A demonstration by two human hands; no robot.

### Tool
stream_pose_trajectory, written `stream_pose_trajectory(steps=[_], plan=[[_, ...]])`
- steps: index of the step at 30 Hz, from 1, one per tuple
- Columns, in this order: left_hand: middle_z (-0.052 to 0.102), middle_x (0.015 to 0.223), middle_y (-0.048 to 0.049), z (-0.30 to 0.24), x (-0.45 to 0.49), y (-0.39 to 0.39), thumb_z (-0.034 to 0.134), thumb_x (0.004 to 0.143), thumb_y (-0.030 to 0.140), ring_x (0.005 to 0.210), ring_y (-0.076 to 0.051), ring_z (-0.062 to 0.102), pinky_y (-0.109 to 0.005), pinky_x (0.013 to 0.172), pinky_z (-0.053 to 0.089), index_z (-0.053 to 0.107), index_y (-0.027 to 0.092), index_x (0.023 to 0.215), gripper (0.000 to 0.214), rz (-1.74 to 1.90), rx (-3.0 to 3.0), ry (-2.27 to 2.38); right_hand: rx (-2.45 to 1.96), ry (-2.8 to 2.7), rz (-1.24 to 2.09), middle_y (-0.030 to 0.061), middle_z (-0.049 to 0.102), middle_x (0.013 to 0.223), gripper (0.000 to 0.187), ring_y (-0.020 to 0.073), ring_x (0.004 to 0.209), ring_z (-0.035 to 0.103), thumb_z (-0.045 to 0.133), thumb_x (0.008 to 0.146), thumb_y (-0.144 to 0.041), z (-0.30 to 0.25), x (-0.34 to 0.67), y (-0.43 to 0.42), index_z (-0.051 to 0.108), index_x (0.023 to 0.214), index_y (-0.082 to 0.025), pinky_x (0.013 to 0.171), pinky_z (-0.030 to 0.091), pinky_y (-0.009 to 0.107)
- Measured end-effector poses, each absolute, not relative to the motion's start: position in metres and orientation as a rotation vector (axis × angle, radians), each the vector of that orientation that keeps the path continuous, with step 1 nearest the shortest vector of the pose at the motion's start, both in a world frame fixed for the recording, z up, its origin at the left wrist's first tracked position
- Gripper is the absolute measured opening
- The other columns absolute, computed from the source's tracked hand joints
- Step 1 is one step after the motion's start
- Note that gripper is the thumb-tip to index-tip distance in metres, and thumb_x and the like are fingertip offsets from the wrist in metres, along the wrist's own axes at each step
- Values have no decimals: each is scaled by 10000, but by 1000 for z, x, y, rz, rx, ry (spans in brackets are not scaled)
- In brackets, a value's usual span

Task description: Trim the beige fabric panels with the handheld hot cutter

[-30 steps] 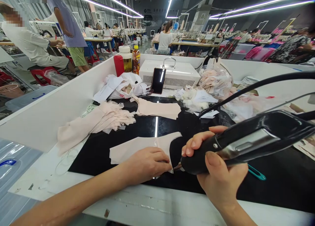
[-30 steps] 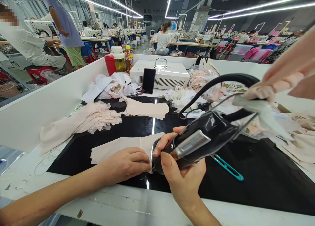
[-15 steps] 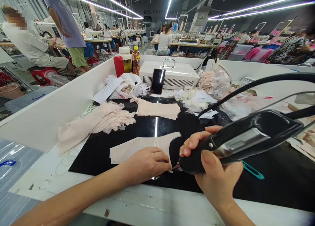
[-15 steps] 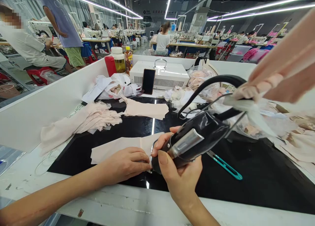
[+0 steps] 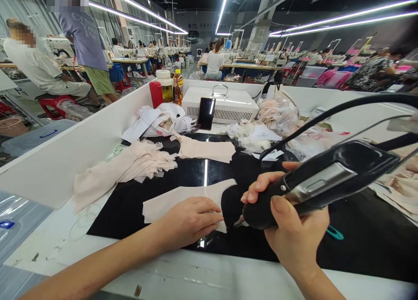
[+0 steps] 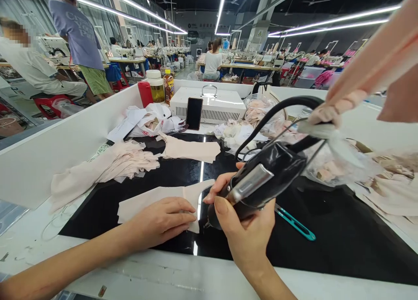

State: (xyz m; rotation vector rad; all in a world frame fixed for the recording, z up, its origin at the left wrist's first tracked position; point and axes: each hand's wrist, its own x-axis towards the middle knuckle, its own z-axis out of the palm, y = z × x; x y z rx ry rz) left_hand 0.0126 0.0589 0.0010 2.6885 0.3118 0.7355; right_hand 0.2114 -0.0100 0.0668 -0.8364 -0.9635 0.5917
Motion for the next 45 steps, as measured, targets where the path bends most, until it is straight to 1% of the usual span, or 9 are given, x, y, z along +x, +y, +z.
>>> stream_pose_trajectory(steps=[2, 7, 14, 19, 25, 29, 34, 37, 45], plan=[[757, 1204, -93, 1, 10, 57, 528, 1134, 246, 1104, -216, 722, -338, 1036, 574, 722, 165, 1213, 224, 686, 2704, 302, -891, -977, 536, -30, 715, 857, 483, 171, 682, 689, 911, 836, -381, 69, 218, -8, 617, 1209, -291, 673, 646, 362], [767, 1102, -60, 5, -2, 42, 562, 1115, 228, 1039, -199, 726, -335, 1048, 559, 710, 179, 1198, 176, 589, 2697, 233, -1095, -1014, 369, -6, 734, 914, 384, 193, 759, 712, 915, 820, -367, 73, 239, 2, 664, 1091, -259, 729, 629, 378], [756, 1097, -38, 24, -9, 33, 506, 1138, 225, 985, -183, 715, -298, 968, 571, 675, 186, 1212, 189, 540, 2756, 222, -957, -939, 385, -28, 707, 855, 394, 168, 662, 668, 874, 856, -392, 63, 253, 18, 626, 1139, -274, 665, 601, 355], [739, 1083, -60, 18, 20, 44, 486, 1135, 193, 977, -205, 697, -347, 956, 593, 669, 152, 1162, 190, 712, 2916, 242, -895, -978, 448, -47, 703, 850, 359, 143, 642, 666, 851, 875, -350, 57, 248, 18, 614, 1137, -289, 631, 597, 305], [687, 972, -49, 6, 52, 55, 521, 1111, 165, 905, -208, 682, -377, 918, 614, 666, 145, 1171, 158, 729, 3043, 166, -895, -972, 453, -33, 703, 848, 340, 147, 645, 658, 847, 863, -352, 55, 241, 18, 603, 1090, -280, 603, 591, 291], [670, 993, -49, 6, 61, 60, 635, 1055, 174, 940, -233, 671, -392, 894, 623, 663, 147, 1205, 155, 635, 3077, 203, -942, -994, 431, -34, 699, 812, 299, 150, 623, 652, 827, 863, -350, 54, 240, 19, 600, 1046, -279, 601, 594, 301], [676, 1059, -50, 4, 61, 63, 752, 996, 222, 944, -243, 657, -389, 840, 626, 649, 162, 1282, 310, 527, 3109, 286, -985, -1005, 412, -35, 696, 818, 285, 154, 632, 654, 815, 855, -330, 54, 240, 19, 596, 1032, -283, 627, 594, 318], [681, 1087, -58, 4, 57, 64, 750, 997, 219, 937, -238, 657, -384, 838, 622, 641, 159, 1322, 348, 490, 3111, 321, -1007, -1004, 411, -34, 700, 809, 300, 156, 621, 653, 816, 847, -356, 54, 239, 20, 575, 1009, -279, 640, 592, 333], [686, 1118, -70, 7, 52, 66, 660, 1055, 224, 993, -241, 656, -400, 892, 620, 648, 145, 1336, 293, 565, 3059, 326, -1027, -1014, 407, -44, 666, 766, 326, 154, 596, 625, 803, 843, -369, 56, 237, 21, 518, 972, -276, 606, 565, 327]])
